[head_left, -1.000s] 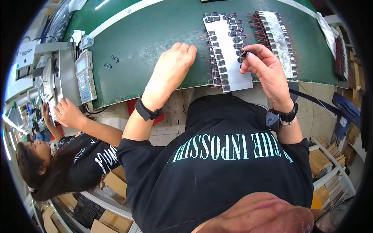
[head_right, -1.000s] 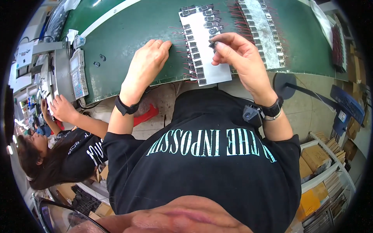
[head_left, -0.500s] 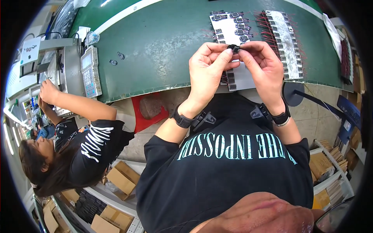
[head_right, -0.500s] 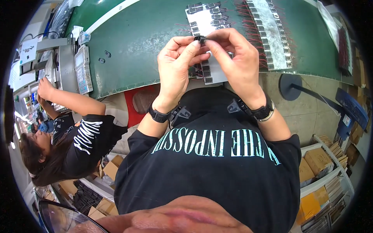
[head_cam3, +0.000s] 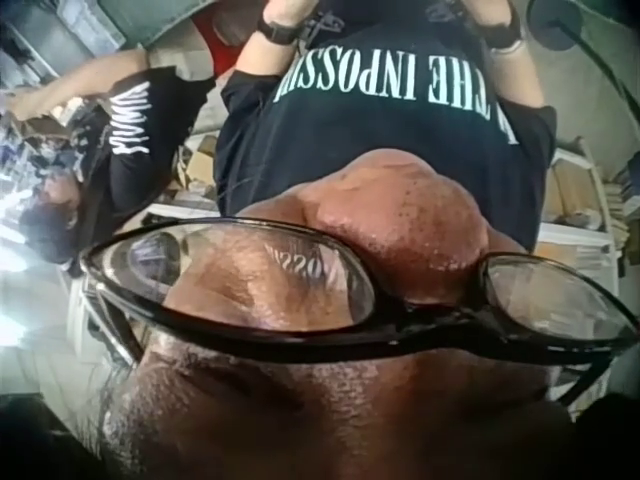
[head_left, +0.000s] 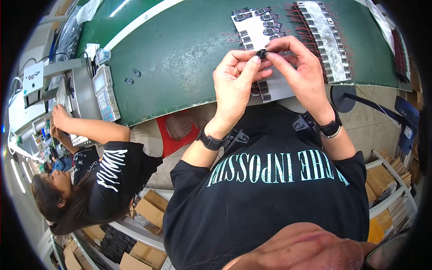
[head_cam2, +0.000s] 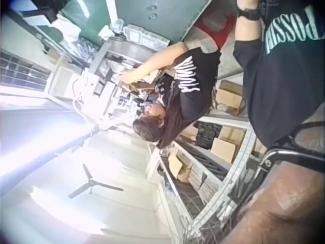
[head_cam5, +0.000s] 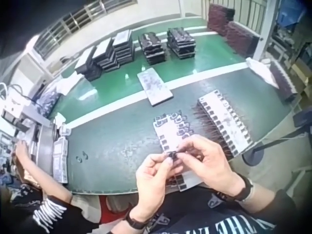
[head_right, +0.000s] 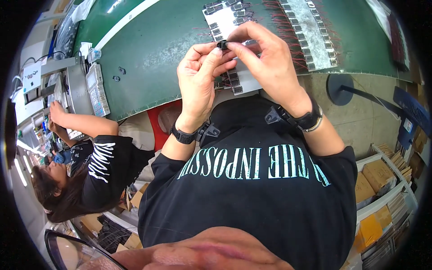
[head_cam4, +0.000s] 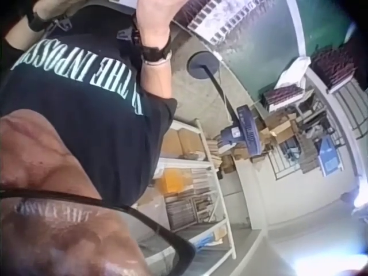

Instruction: The person picks up a speaker by hand, presses it into a plastic housing, and places the assembled unit onto a white tray on a green workbench.

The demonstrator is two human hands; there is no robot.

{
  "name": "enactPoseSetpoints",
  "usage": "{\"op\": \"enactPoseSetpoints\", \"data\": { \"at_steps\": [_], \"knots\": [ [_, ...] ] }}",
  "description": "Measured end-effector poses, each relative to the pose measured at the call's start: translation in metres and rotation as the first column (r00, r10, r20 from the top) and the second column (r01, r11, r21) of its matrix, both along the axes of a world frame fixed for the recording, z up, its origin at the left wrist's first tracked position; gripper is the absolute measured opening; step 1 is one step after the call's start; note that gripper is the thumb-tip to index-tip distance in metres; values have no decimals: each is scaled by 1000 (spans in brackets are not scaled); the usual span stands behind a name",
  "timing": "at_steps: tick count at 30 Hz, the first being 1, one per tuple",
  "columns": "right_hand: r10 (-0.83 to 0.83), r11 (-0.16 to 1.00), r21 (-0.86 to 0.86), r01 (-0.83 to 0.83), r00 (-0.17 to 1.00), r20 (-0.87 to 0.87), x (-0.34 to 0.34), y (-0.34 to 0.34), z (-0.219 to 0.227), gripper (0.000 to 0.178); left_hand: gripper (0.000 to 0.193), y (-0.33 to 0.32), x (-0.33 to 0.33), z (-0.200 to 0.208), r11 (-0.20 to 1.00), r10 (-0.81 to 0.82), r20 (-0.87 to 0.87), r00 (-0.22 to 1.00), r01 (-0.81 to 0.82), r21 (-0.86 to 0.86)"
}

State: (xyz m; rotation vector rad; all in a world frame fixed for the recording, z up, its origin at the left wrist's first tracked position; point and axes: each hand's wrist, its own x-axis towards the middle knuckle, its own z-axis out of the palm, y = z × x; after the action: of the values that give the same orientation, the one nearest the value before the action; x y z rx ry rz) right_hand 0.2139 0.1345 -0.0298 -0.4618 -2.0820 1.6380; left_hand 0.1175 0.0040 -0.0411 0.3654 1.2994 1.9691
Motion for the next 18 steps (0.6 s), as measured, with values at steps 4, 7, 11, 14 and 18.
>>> {"op": "enactPoseSetpoints", "data": {
  "at_steps": [4,7,11,14,18],
  "knots": [
    [-41,999,-14,40,998,-47,0,1,1,21,15,0,3,0,1000,-18,-15,1000,18,1],
    [19,994,-103,-26,997,-68,3,6,-2,22,14,-1,6,1,1000,-23,-11,1000,23,8],
    [73,965,-244,-99,991,-111,1,8,-4,21,14,-2,8,1,1000,-22,-2,1000,22,17],
    [80,963,-251,-98,993,-82,2,8,-2,20,14,-3,5,3,1000,-13,30,999,12,19],
    [34,999,-22,-34,999,0,2,2,0,18,16,-4,-6,7,1000,-31,97,995,30,8]
  ]
}}
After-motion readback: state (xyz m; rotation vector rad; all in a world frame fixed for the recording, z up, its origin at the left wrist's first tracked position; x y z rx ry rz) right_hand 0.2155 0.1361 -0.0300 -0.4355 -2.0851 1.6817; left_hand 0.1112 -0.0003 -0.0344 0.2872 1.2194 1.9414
